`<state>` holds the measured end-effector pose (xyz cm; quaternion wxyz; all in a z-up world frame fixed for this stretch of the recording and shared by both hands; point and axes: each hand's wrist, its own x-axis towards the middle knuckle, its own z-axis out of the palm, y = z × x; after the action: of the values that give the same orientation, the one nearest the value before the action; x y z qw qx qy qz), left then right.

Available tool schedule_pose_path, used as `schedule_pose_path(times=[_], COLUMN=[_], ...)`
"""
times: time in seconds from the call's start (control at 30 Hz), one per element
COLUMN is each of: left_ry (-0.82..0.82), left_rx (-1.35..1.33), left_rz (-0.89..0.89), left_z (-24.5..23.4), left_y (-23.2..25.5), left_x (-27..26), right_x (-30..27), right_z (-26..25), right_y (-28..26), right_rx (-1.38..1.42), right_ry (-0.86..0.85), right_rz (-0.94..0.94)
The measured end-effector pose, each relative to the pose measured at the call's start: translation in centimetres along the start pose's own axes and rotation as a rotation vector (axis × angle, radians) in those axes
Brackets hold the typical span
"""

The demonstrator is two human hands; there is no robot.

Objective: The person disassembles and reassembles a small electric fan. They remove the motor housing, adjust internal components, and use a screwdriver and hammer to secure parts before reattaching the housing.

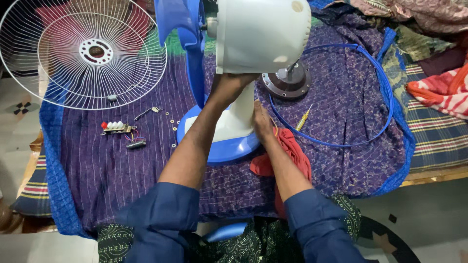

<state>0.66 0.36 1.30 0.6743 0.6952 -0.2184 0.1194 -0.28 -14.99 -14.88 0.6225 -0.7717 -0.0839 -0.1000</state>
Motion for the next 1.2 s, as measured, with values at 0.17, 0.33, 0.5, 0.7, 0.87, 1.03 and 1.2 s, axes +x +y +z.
schedule_pose_path(times=[0.17,0.33,0.5,0.7,0.87,1.03,1.2], left_ry=[-0.002,-0.044,-0.098,-0.075,-0.052,-0.018,-0.029], left_rx=[0.077,-0.023,-0.123,-0.134,-0.150,-0.152,-0.117], left_rz=[-0.056,-0.031,-0.069,-0.021,-0.023,-0.037,-0.057], left_z=[0.1,0.3,-0.3,-0.1,0.0,0.1,0.2], left_y=[-1.2,-2.7,-3.2,-2.6,-2.6,-3.7,-5.4], left_x=[0.1,0.4,-0.4,-0.7,-1.2,-0.6,-0.2], right_x=[-0.7,-1.7,-2.6,-2.7,-3.3,-3.1,-3.1], right_z=[-0.3,-0.6,-0.1,-0.1,-0.1,0.1,0.1], right_y=[0.5,-2.1,-4.6,-5.5,-5.4,-5.5,-5.8], right_rx=[-0.002,-0.253,-0.308,-0.350,-0.309,-0.311,-0.302], right_ry=[-0.045,-0.090,-0.081,-0.069,-0.016,-0.016,-0.012], right_rz=[-0.067,-0.368,-0.315,-0.343,-0.341,-0.355,-0.418])
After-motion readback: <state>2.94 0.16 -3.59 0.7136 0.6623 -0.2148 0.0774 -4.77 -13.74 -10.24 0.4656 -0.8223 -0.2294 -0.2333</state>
